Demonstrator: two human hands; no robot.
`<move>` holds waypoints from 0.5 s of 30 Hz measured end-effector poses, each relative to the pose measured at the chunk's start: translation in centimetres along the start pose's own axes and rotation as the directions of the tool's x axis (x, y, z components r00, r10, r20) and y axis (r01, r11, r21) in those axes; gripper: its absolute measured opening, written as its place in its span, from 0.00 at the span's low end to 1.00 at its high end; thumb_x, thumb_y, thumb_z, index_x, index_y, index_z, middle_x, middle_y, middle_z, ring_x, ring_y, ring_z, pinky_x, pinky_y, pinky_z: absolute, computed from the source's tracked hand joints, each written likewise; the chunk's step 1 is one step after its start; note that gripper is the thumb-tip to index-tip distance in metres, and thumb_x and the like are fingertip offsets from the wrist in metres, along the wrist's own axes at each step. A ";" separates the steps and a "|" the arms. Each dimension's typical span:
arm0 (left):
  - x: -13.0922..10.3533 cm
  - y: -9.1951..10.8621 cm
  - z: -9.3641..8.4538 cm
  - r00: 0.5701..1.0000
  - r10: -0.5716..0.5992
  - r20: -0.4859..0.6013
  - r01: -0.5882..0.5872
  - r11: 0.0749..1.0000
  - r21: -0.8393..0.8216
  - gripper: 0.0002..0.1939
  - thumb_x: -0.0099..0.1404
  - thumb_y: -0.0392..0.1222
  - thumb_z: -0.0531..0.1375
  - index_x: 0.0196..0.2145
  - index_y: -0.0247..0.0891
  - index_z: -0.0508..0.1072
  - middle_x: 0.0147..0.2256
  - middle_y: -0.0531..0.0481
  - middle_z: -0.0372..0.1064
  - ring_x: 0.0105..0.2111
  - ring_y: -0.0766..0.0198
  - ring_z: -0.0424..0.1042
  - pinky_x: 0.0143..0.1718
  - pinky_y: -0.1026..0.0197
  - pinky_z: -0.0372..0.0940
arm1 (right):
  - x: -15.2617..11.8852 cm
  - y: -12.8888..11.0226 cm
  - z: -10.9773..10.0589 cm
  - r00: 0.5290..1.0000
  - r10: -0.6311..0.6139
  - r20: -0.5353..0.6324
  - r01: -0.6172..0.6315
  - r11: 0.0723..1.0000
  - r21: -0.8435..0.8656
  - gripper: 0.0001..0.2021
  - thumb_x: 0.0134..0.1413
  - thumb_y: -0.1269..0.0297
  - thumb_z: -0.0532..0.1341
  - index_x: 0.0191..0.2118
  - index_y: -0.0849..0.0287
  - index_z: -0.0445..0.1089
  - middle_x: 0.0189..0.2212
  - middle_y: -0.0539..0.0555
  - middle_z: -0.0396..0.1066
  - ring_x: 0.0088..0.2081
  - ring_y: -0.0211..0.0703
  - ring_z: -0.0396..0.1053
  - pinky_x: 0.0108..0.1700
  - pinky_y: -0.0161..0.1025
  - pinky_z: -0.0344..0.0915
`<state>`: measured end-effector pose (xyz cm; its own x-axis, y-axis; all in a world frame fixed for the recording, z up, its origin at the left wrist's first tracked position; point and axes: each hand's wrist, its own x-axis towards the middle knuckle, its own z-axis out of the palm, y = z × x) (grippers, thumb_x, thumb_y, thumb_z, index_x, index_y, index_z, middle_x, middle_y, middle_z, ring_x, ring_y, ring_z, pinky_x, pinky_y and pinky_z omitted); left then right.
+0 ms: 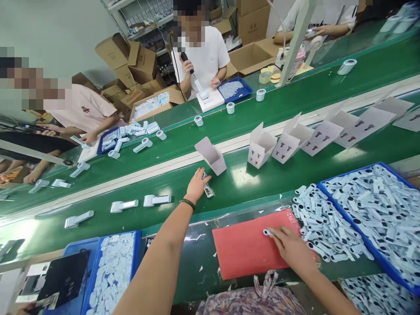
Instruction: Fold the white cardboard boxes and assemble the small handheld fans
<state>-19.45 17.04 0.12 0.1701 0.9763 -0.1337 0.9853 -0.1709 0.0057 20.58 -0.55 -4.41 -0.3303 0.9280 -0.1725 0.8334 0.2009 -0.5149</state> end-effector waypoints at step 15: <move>-12.0 -12.8 -5.3 0.845 -0.521 0.117 0.519 0.853 0.051 0.20 0.70 0.47 0.60 0.55 0.35 0.68 0.53 0.42 0.68 0.49 0.55 0.71 0.49 0.46 0.70 | -2.2 -2.4 2.1 0.864 0.494 0.094 -0.499 0.818 0.287 0.19 0.61 0.47 0.49 0.47 0.51 0.67 0.31 0.51 0.76 0.32 0.50 0.75 0.33 0.42 0.65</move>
<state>-33.97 8.20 6.91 -0.3715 0.8989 -0.2323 0.9282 0.3538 -0.1154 18.39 -3.71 -4.53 0.0849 0.8717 -0.4826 0.7188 -0.3890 -0.5763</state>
